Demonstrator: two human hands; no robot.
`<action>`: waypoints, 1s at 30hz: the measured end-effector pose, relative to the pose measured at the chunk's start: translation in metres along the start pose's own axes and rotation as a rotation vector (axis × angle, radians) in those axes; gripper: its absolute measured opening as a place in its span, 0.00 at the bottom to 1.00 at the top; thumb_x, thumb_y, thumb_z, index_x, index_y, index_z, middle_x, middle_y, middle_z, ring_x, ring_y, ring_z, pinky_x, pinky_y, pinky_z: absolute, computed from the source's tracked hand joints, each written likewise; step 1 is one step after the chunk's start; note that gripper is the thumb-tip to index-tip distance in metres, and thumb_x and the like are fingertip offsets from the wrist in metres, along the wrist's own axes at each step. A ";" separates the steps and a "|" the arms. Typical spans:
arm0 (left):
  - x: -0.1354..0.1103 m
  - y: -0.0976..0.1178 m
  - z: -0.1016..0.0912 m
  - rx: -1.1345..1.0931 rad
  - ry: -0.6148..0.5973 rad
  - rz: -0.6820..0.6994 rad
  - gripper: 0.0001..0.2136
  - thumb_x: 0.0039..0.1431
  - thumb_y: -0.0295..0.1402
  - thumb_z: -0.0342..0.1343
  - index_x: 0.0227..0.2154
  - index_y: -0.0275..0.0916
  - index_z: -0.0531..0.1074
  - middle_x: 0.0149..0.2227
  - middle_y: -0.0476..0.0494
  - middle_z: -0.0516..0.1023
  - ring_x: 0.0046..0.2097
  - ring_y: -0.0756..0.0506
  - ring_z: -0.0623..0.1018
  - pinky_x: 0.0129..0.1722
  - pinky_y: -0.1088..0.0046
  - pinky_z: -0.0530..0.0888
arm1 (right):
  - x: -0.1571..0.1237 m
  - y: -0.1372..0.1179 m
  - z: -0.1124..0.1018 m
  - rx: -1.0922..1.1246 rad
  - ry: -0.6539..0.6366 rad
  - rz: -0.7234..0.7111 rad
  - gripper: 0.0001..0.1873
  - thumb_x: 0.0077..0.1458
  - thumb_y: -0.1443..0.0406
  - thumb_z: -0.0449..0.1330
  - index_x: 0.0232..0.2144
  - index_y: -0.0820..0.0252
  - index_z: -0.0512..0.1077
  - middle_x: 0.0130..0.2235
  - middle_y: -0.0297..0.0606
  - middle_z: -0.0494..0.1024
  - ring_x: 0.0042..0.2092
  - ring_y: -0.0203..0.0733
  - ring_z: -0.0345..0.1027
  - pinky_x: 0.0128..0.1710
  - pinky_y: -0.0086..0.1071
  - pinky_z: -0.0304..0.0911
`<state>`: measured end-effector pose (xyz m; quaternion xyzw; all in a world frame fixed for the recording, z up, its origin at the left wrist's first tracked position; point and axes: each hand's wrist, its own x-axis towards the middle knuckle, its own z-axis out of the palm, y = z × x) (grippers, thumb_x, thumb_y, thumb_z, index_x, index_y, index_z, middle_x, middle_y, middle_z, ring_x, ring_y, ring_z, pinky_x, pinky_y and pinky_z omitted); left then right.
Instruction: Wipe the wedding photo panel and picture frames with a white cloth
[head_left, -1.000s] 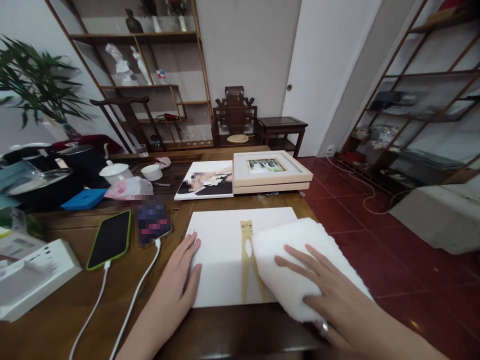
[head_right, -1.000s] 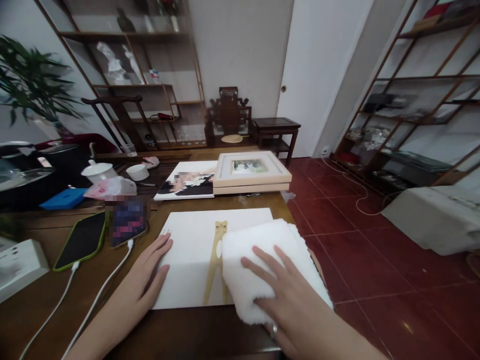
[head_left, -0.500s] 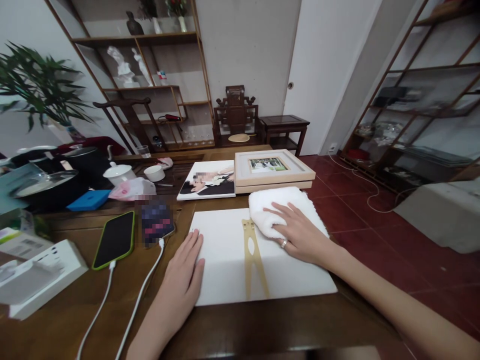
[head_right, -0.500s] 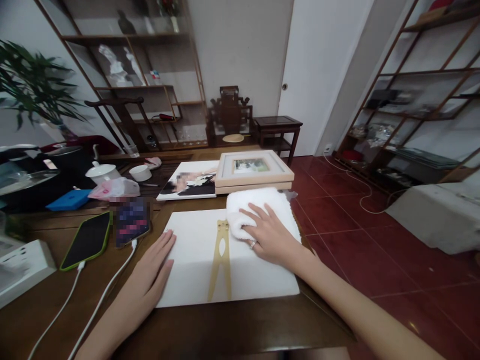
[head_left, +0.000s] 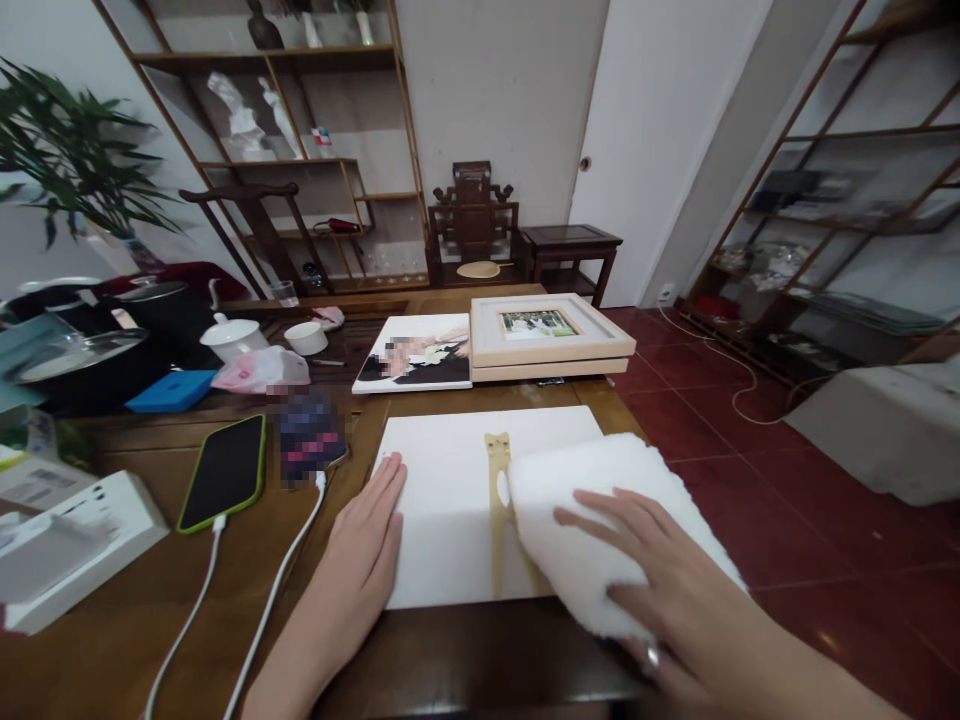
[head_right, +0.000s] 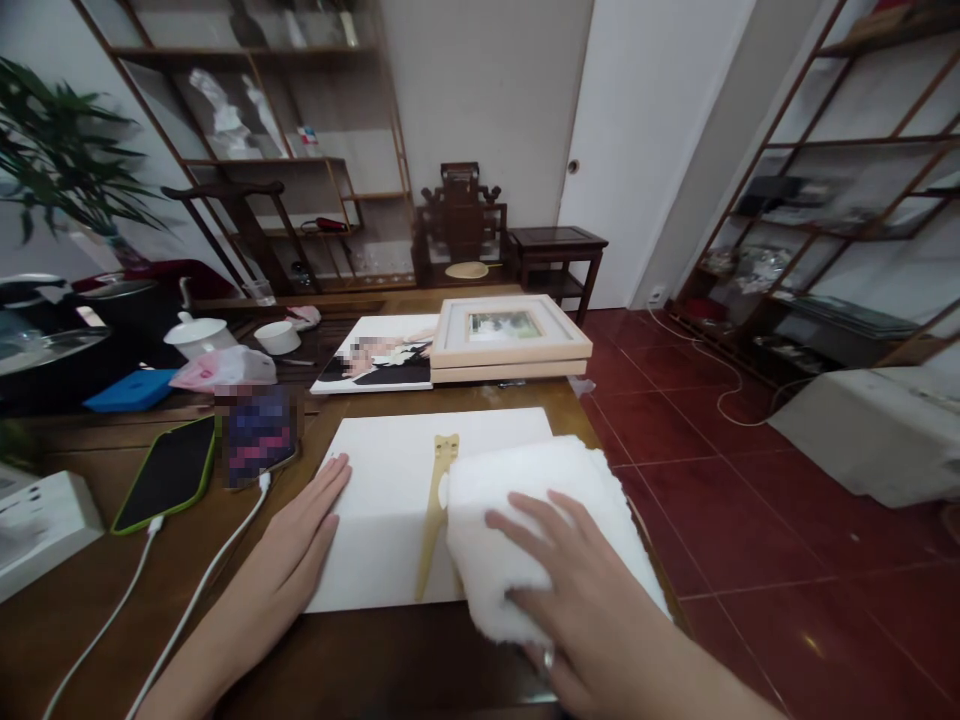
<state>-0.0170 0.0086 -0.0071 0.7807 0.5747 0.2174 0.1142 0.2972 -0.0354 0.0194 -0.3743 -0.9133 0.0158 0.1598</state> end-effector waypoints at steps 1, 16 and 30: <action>0.000 -0.001 0.000 0.002 0.005 0.001 0.23 0.65 0.36 0.38 0.63 0.42 0.51 0.66 0.42 0.52 0.65 0.42 0.54 0.62 0.54 0.55 | 0.008 0.007 -0.001 0.014 -0.011 0.021 0.09 0.45 0.69 0.56 0.30 0.56 0.74 0.61 0.41 0.61 0.63 0.59 0.47 0.58 0.59 0.46; 0.002 0.005 -0.002 -0.007 0.029 -0.012 0.23 0.65 0.35 0.39 0.62 0.39 0.53 0.65 0.43 0.53 0.65 0.43 0.54 0.62 0.58 0.56 | 0.044 0.033 0.002 -0.038 -0.077 0.051 0.14 0.51 0.69 0.54 0.40 0.62 0.74 0.56 0.52 0.67 0.63 0.58 0.48 0.60 0.58 0.45; 0.003 0.005 -0.003 -0.008 -0.001 -0.013 0.24 0.65 0.38 0.36 0.61 0.33 0.55 0.65 0.40 0.52 0.65 0.45 0.53 0.63 0.60 0.51 | 0.031 0.031 -0.003 0.027 -0.079 0.052 0.09 0.45 0.72 0.57 0.31 0.61 0.74 0.65 0.46 0.50 0.66 0.58 0.36 0.60 0.58 0.44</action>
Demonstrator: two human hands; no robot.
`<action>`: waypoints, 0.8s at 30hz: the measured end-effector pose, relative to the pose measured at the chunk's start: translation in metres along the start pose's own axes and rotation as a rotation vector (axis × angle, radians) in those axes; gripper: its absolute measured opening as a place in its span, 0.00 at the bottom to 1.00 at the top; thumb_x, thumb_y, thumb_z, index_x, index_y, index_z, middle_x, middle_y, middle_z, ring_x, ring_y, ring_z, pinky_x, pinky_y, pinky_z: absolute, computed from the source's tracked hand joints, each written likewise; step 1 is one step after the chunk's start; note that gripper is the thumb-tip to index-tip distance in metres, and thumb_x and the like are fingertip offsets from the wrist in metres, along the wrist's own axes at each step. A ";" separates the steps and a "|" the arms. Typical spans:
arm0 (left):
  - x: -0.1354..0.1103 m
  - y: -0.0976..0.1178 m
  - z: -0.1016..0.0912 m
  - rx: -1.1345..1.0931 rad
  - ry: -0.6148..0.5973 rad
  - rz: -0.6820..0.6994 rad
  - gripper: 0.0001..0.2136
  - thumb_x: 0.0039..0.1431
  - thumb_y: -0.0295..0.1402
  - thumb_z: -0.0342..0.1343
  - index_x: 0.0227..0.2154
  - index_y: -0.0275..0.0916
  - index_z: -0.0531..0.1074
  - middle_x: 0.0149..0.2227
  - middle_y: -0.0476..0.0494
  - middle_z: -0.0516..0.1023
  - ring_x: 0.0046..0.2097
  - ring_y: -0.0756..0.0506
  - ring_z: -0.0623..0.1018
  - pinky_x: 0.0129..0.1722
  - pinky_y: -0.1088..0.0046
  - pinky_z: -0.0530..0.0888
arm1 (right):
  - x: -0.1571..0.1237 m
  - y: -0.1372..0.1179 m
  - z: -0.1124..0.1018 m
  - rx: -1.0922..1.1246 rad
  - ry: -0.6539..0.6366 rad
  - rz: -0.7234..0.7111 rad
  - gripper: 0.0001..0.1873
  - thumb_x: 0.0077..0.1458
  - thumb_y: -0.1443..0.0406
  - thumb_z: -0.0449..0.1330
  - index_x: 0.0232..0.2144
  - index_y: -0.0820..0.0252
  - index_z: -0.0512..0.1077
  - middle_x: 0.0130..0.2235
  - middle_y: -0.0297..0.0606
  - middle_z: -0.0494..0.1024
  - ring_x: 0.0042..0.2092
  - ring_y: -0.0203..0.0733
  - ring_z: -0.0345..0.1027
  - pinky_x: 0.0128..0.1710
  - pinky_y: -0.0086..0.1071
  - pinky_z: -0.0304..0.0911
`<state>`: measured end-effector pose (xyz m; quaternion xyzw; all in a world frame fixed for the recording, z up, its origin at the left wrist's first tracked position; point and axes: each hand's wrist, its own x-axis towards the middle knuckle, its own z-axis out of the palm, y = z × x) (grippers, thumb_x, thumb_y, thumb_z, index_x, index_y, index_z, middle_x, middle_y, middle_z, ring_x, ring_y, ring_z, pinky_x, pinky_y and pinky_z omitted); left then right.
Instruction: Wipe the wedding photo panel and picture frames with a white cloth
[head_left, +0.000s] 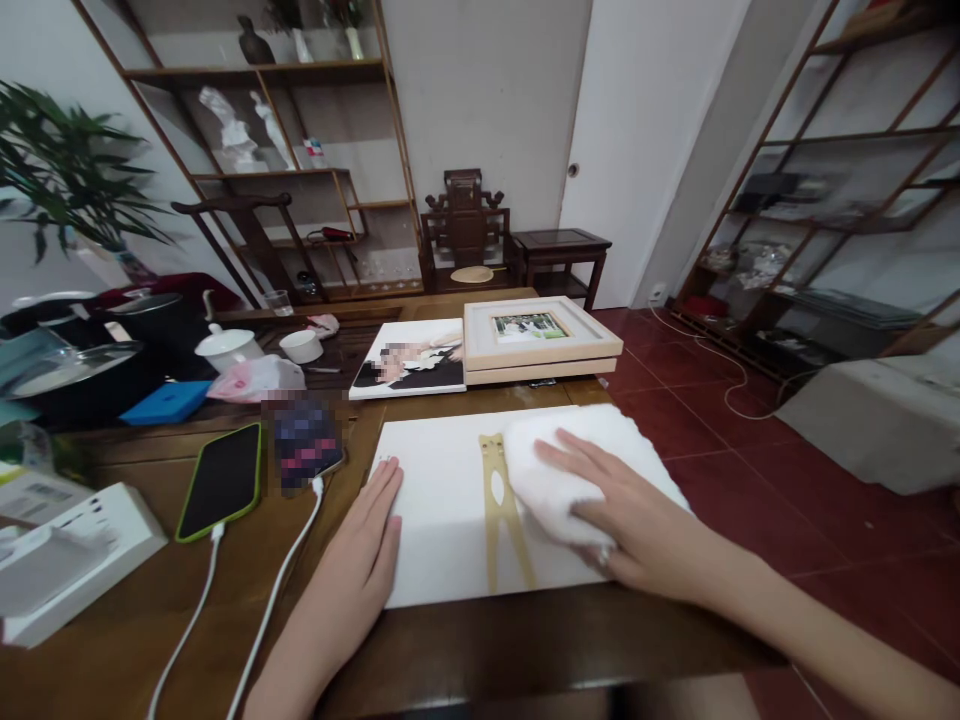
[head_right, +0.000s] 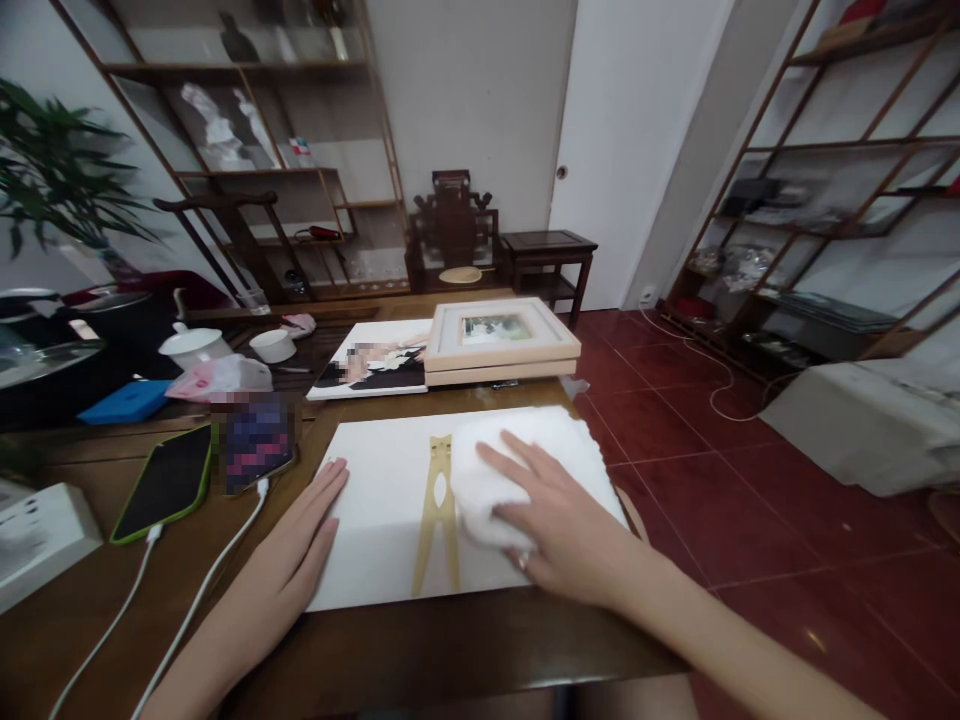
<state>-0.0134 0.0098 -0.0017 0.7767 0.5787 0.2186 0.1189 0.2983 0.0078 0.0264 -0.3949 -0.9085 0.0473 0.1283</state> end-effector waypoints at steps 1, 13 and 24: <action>0.000 0.000 0.000 0.000 -0.003 -0.003 0.24 0.65 0.38 0.36 0.61 0.33 0.55 0.66 0.40 0.52 0.65 0.45 0.53 0.63 0.60 0.51 | 0.012 0.009 0.000 -0.022 -0.005 0.006 0.09 0.46 0.72 0.56 0.31 0.62 0.74 0.66 0.46 0.49 0.66 0.59 0.35 0.60 0.59 0.43; 0.000 0.000 0.001 0.013 -0.004 -0.001 0.24 0.65 0.38 0.35 0.61 0.32 0.54 0.65 0.39 0.52 0.66 0.45 0.53 0.62 0.58 0.52 | 0.005 -0.010 -0.005 -0.051 -0.132 0.039 0.18 0.46 0.72 0.55 0.40 0.61 0.75 0.64 0.46 0.54 0.65 0.60 0.36 0.60 0.63 0.37; -0.001 -0.002 0.003 0.018 0.014 0.017 0.24 0.65 0.37 0.36 0.61 0.32 0.54 0.65 0.39 0.52 0.65 0.43 0.53 0.62 0.57 0.53 | -0.013 -0.035 -0.013 0.064 -0.172 0.066 0.18 0.42 0.74 0.55 0.37 0.60 0.74 0.63 0.45 0.56 0.65 0.61 0.37 0.59 0.64 0.40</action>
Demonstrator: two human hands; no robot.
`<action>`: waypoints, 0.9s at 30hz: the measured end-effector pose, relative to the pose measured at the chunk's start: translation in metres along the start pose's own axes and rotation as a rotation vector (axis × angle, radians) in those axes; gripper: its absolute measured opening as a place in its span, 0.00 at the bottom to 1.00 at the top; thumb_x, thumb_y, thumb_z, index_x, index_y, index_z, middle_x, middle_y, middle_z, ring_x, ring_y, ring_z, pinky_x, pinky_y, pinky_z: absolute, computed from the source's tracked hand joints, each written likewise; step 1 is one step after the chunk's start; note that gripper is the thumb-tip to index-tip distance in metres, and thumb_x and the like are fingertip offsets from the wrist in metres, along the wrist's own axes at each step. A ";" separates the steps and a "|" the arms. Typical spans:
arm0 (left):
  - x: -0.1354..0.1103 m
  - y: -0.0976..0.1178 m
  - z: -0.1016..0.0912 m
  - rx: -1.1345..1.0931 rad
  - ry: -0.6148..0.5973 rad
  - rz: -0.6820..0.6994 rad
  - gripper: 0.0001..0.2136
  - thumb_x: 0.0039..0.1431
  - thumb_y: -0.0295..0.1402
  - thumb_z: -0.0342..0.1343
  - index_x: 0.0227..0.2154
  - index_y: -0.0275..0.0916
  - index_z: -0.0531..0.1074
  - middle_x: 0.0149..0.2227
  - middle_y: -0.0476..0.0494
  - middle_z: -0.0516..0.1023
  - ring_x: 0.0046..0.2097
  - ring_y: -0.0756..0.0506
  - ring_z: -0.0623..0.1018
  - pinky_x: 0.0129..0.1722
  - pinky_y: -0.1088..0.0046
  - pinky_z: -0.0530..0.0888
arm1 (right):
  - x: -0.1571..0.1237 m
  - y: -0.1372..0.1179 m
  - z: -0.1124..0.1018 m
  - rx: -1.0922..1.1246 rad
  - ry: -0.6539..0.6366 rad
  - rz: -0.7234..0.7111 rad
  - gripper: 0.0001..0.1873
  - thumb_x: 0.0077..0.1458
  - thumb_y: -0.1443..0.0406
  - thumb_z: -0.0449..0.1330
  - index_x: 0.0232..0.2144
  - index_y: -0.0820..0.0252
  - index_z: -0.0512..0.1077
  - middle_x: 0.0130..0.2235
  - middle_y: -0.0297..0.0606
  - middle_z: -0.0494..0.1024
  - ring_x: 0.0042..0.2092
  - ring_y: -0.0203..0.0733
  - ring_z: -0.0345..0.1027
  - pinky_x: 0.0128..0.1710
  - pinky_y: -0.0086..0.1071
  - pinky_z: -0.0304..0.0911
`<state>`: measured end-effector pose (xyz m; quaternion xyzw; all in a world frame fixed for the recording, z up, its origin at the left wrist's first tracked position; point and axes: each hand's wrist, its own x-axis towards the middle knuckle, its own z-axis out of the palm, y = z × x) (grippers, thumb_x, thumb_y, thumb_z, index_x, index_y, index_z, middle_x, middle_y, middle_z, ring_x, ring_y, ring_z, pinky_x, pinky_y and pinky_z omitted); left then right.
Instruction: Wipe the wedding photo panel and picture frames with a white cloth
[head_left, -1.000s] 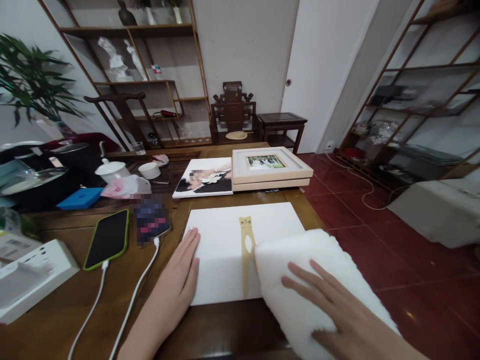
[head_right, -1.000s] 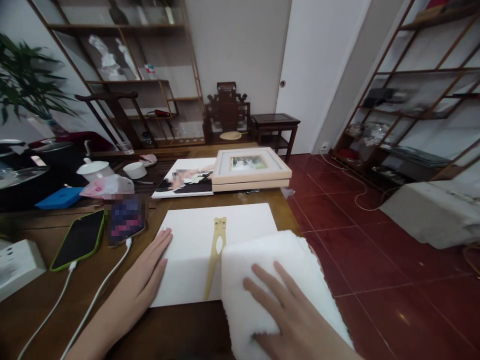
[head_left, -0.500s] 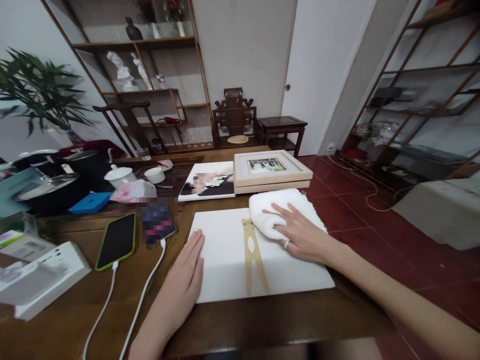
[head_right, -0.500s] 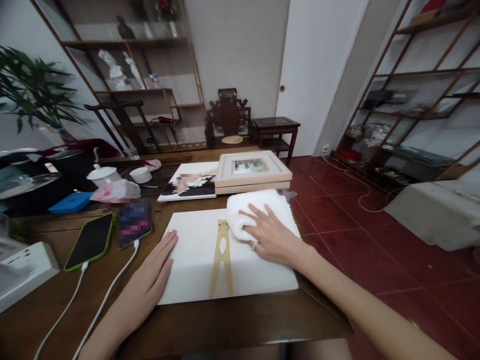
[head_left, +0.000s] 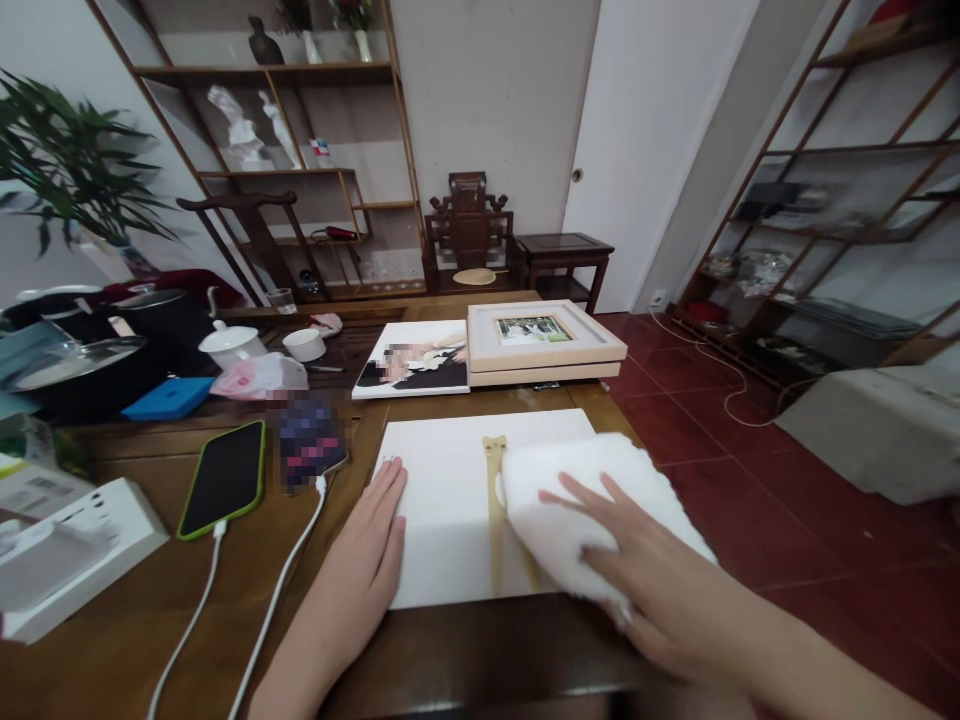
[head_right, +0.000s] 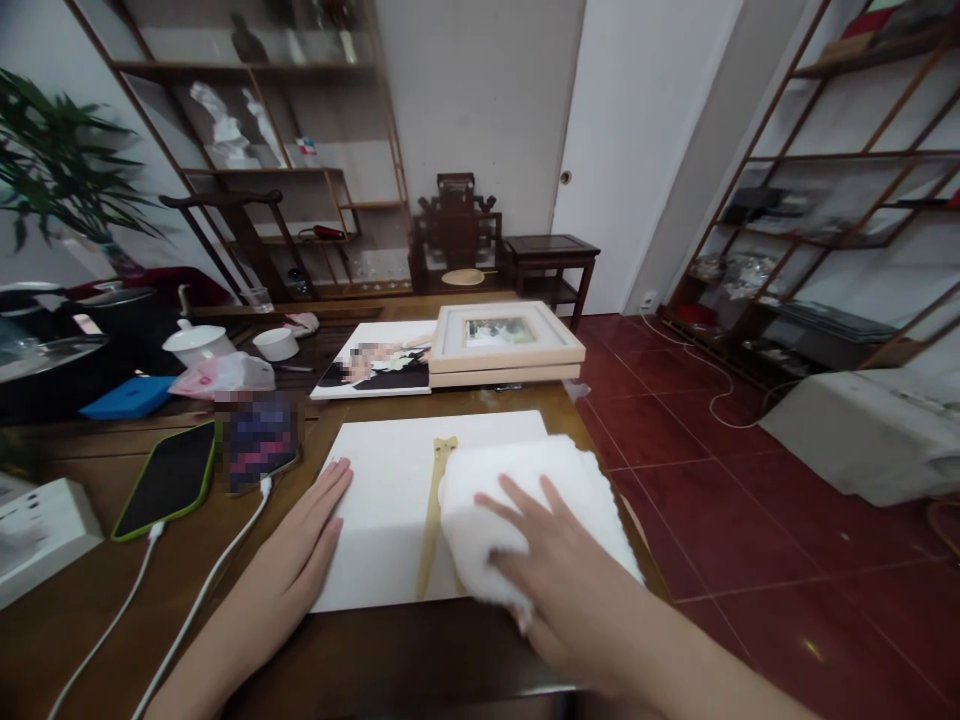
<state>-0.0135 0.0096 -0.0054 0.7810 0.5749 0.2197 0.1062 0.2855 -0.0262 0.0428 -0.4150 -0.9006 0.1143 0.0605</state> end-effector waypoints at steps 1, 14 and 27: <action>0.000 0.000 0.000 -0.001 -0.003 -0.003 0.24 0.65 0.37 0.36 0.61 0.32 0.54 0.66 0.39 0.52 0.65 0.43 0.53 0.62 0.57 0.53 | 0.014 0.006 0.000 0.000 0.015 0.026 0.18 0.44 0.74 0.54 0.39 0.62 0.73 0.63 0.46 0.57 0.65 0.60 0.37 0.59 0.63 0.40; 0.001 -0.001 -0.001 -0.008 -0.004 -0.002 0.24 0.65 0.36 0.37 0.61 0.33 0.54 0.65 0.39 0.53 0.65 0.43 0.53 0.62 0.59 0.53 | 0.060 -0.011 0.019 0.004 0.058 -0.020 0.19 0.49 0.70 0.56 0.45 0.59 0.73 0.66 0.44 0.49 0.65 0.64 0.29 0.59 0.65 0.33; 0.000 0.000 -0.002 -0.027 -0.002 0.028 0.23 0.65 0.35 0.38 0.62 0.36 0.54 0.65 0.40 0.52 0.65 0.43 0.53 0.62 0.56 0.54 | 0.072 -0.006 0.004 0.047 0.039 -0.042 0.23 0.46 0.72 0.54 0.46 0.60 0.72 0.64 0.43 0.55 0.66 0.58 0.32 0.60 0.63 0.34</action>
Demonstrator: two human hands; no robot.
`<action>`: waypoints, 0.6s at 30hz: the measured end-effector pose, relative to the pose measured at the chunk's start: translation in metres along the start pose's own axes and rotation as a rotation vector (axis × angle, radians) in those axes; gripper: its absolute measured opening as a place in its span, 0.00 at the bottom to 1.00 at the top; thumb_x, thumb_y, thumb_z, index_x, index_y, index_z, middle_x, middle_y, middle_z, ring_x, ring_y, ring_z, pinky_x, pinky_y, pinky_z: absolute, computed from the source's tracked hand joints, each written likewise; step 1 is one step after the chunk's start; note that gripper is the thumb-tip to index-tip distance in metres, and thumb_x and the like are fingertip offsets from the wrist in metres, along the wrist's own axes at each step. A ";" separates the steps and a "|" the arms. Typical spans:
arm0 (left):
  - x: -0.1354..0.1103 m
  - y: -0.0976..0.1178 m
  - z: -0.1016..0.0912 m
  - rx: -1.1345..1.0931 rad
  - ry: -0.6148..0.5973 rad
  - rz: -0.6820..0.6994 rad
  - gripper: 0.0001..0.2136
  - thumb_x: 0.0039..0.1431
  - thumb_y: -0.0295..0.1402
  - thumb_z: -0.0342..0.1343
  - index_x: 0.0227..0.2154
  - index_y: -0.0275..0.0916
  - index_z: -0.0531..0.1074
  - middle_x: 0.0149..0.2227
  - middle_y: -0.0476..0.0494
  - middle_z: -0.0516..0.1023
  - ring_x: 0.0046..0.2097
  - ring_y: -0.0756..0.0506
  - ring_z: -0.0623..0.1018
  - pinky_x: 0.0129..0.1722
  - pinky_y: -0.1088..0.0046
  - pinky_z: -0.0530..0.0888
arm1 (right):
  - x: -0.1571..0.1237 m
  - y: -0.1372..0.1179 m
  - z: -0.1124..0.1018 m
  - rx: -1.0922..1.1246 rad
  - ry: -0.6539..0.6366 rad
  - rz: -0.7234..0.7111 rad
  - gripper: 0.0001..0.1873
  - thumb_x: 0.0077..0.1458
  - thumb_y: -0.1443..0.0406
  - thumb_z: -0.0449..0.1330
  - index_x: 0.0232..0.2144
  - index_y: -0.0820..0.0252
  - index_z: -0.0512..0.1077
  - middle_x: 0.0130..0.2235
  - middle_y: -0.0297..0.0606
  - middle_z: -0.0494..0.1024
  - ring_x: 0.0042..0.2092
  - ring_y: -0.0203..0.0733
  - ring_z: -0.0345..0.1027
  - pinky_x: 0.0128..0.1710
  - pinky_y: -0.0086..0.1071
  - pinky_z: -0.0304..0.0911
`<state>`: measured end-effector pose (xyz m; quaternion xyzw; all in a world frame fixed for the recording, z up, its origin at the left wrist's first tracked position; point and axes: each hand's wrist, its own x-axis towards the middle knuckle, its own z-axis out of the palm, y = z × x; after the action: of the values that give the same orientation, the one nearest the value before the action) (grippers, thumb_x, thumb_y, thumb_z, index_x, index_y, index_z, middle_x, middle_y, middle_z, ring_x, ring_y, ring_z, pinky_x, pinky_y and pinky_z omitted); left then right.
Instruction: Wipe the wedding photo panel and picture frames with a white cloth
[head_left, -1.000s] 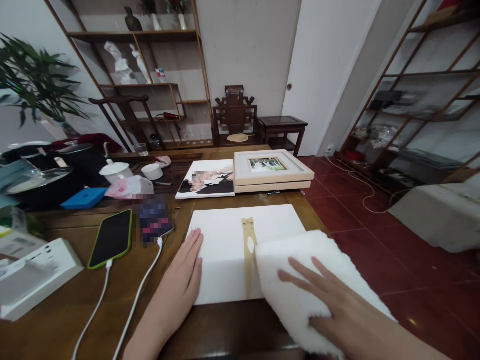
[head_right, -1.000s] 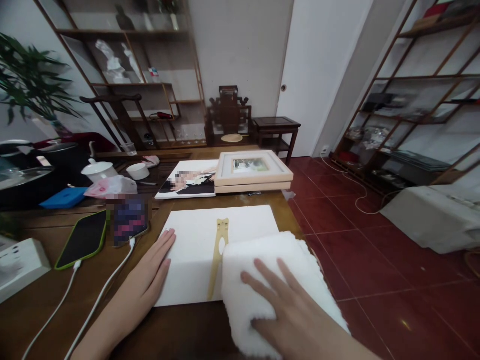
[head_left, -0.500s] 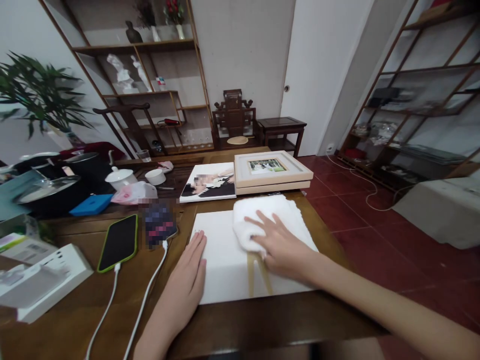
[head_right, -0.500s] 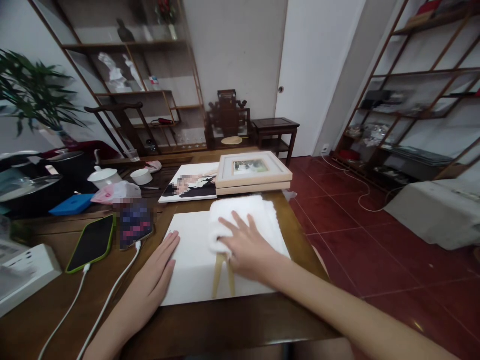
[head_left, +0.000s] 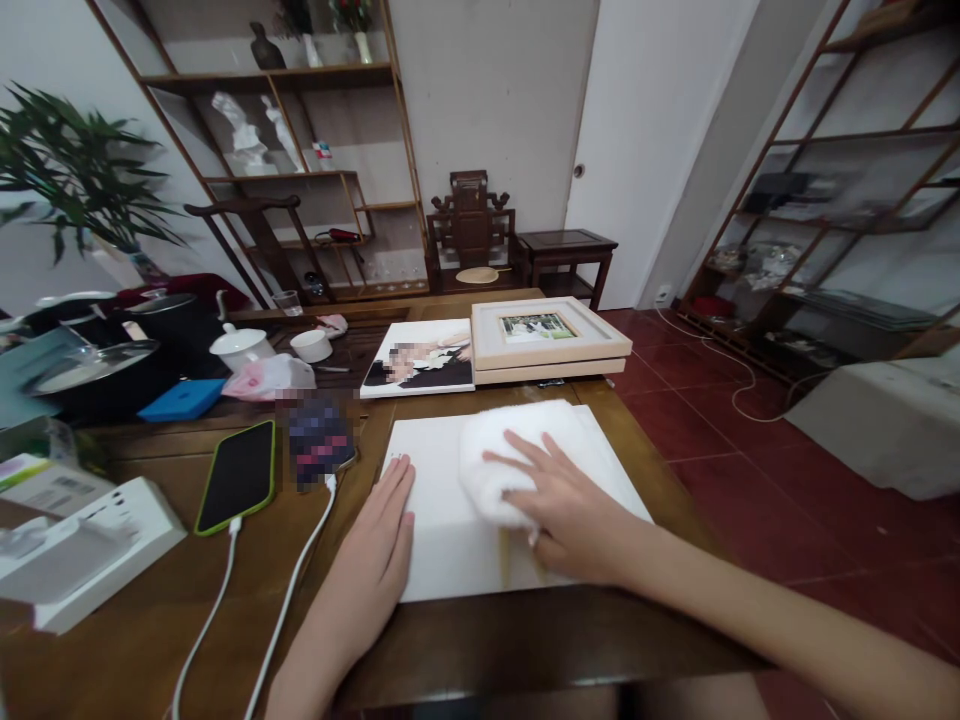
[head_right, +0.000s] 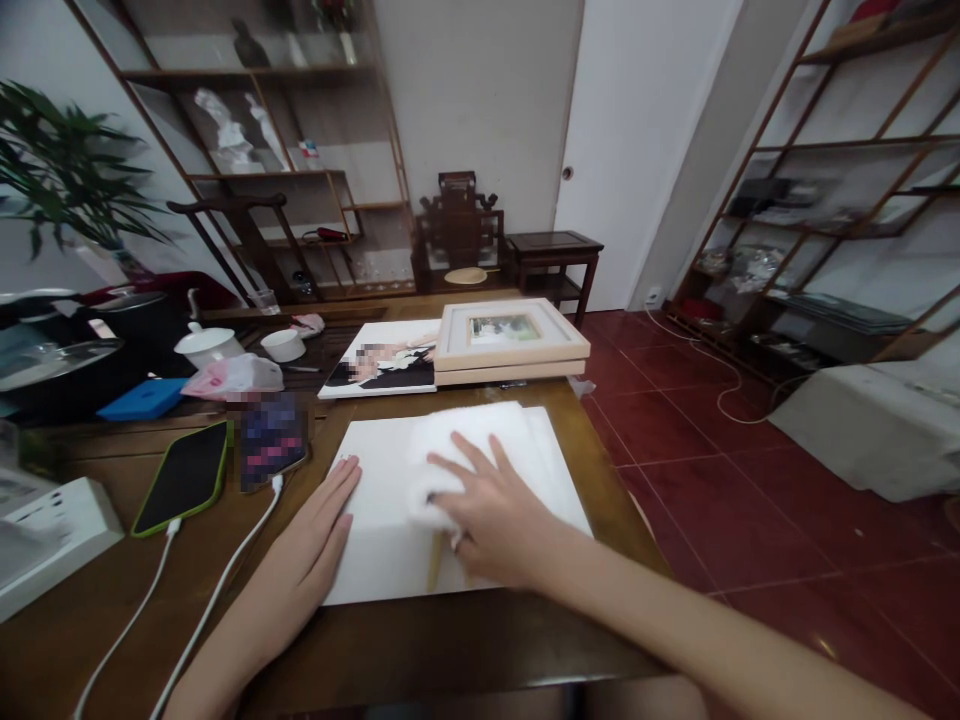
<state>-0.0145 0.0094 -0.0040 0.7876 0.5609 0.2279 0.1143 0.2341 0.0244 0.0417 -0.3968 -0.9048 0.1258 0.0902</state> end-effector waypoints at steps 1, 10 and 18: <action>0.000 0.000 0.000 -0.002 -0.001 -0.003 0.23 0.65 0.35 0.38 0.61 0.35 0.54 0.65 0.40 0.53 0.65 0.43 0.53 0.62 0.56 0.54 | 0.012 0.007 -0.002 -0.002 0.019 0.023 0.24 0.45 0.73 0.53 0.47 0.60 0.71 0.63 0.43 0.56 0.66 0.57 0.33 0.60 0.62 0.34; 0.000 0.000 0.000 -0.024 0.001 -0.029 0.23 0.65 0.36 0.38 0.62 0.36 0.54 0.66 0.41 0.53 0.66 0.43 0.53 0.63 0.58 0.53 | 0.016 -0.016 0.014 -0.099 0.022 -0.053 0.20 0.49 0.69 0.55 0.46 0.60 0.72 0.63 0.51 0.55 0.65 0.64 0.32 0.58 0.67 0.28; 0.000 -0.003 0.002 -0.041 0.029 -0.010 0.23 0.65 0.36 0.40 0.62 0.39 0.54 0.65 0.42 0.53 0.65 0.42 0.54 0.63 0.57 0.54 | -0.027 -0.043 0.023 -0.013 -0.002 -0.202 0.11 0.50 0.61 0.58 0.36 0.56 0.75 0.64 0.43 0.53 0.66 0.61 0.29 0.59 0.64 0.24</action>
<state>-0.0158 0.0108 -0.0070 0.7790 0.5616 0.2499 0.1235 0.2162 -0.0274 0.0314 -0.3040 -0.9410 0.1107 0.0990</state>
